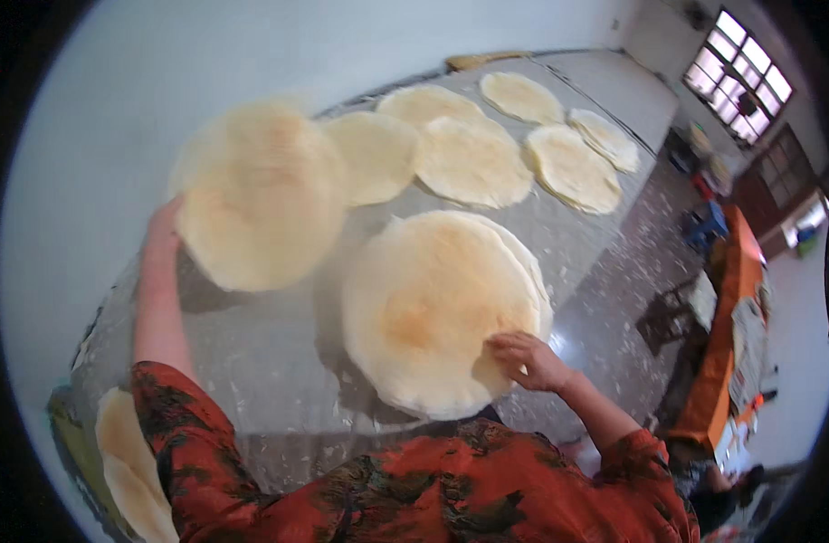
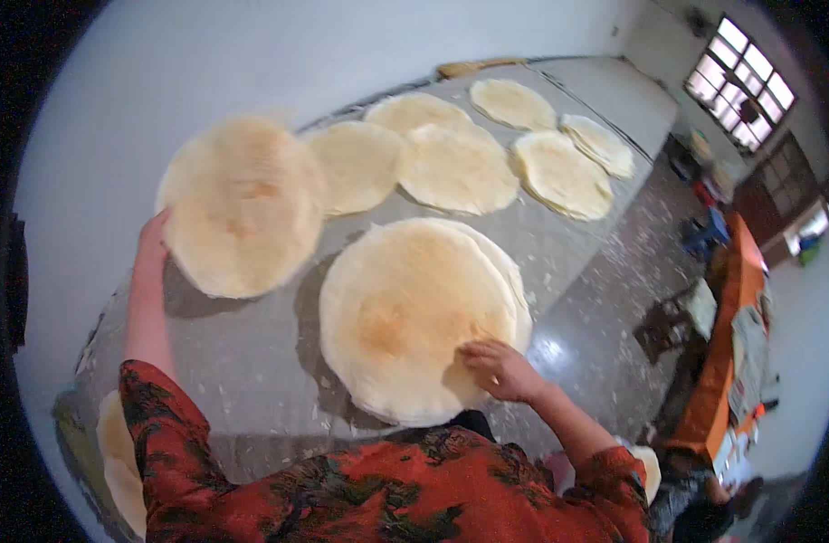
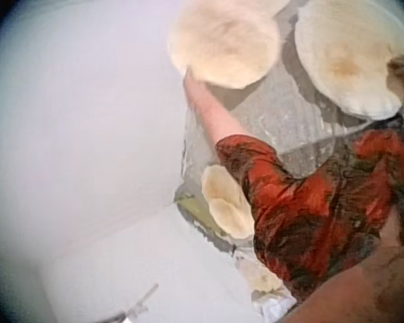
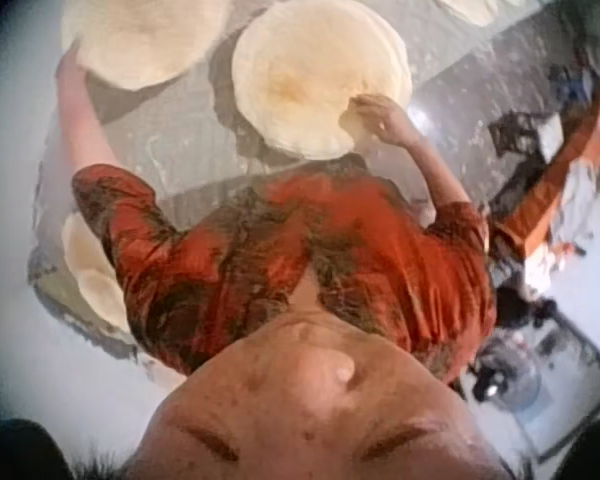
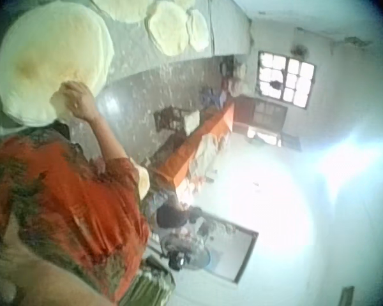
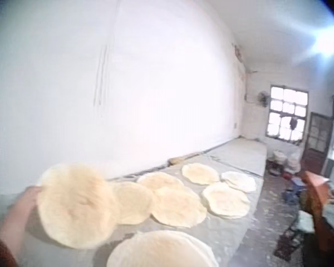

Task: The person stacks and arranges thin circular dough sheets on a long preparation table by hand.

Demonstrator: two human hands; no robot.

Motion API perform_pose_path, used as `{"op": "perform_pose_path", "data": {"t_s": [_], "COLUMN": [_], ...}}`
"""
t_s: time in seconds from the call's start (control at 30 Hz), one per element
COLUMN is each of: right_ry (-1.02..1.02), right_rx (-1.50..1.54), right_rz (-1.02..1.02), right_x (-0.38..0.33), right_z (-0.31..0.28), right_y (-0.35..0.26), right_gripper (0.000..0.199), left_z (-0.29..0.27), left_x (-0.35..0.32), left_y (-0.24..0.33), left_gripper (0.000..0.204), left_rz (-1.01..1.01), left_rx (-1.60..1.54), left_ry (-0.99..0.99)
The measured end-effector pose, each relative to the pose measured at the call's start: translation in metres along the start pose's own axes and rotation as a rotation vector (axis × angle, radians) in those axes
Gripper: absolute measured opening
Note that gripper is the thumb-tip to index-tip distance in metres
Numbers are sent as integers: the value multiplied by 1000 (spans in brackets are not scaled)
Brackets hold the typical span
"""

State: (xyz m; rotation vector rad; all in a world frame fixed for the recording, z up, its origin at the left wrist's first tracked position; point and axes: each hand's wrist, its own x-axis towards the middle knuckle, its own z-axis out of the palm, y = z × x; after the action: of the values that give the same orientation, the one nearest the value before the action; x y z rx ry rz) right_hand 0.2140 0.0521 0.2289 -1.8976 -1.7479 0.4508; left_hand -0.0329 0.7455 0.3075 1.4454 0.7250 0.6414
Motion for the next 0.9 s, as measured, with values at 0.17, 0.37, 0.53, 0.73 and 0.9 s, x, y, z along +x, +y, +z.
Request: {"op": "perform_pose_path", "data": {"t_s": [0.17, 0.37, 0.53, 0.73, 0.9], "right_ry": [85, 65, 33, 583, 446], "right_rx": [-260, -427, -375, -399, -297], "right_rz": [228, 327, 215, 141, 149], "right_x": [13, -11, -4, 10, -10], "right_z": [10, 28, 3, 5, 55], "right_y": [-74, -63, -50, -73, -87], "right_gripper": [44, 44, 29, 36, 38], "left_z": [-22, 302, 376, 385, 381], "left_x": [-33, -309, -344, -321, -289], "left_y": [-139, -91, -94, -105, -91], "left_gripper": [25, 57, 53, 18, 19], "left_rz": [459, 595, 667, 481, 322], "left_rx": [921, 694, 770, 611, 650], "left_ry": [626, -728, -705, -656, -567]}}
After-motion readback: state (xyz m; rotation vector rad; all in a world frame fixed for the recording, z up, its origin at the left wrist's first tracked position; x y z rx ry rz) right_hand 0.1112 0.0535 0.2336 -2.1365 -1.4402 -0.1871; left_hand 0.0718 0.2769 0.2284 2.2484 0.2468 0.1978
